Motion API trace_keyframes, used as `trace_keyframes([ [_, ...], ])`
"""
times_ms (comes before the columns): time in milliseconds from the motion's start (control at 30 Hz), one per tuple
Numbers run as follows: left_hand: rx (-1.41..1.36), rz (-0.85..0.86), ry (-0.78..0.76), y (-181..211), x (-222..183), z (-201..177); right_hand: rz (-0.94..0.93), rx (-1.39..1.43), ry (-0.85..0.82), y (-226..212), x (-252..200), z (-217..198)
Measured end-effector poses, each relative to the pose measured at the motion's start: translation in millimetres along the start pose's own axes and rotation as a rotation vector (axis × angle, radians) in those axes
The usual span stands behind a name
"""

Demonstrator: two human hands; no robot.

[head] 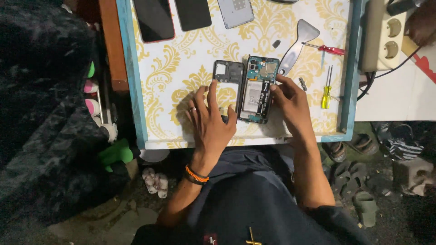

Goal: Disassembling a smartphone by removing screws, prying the internal frame, and disconnecting flex cables.

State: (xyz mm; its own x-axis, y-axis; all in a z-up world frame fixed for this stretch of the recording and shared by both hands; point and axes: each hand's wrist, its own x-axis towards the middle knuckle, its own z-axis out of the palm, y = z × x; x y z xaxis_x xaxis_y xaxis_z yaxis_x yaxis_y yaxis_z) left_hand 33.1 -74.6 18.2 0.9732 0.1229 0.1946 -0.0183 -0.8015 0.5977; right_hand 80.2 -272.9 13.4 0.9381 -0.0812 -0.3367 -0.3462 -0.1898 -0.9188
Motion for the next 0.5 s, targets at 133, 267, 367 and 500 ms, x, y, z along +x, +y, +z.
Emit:
trace_keyframes([
  [133,0.087,-0.025,-0.102,0.0,6.1,-1.4,-0.041,-0.049,-0.007,10.0,11.2,-6.6],
  [267,0.106,-0.081,-0.162,-2.6,3.4,5.0,-0.080,-0.157,0.008,15.4,17.5,-11.4],
  [367,0.074,-0.099,-0.089,-4.6,2.4,5.8,-0.120,-0.167,0.007,24.1,20.0,-14.6],
  [500,0.163,-0.119,-0.043,-22.1,7.6,1.5,-0.171,-0.192,-0.007,11.6,18.7,-1.8],
])
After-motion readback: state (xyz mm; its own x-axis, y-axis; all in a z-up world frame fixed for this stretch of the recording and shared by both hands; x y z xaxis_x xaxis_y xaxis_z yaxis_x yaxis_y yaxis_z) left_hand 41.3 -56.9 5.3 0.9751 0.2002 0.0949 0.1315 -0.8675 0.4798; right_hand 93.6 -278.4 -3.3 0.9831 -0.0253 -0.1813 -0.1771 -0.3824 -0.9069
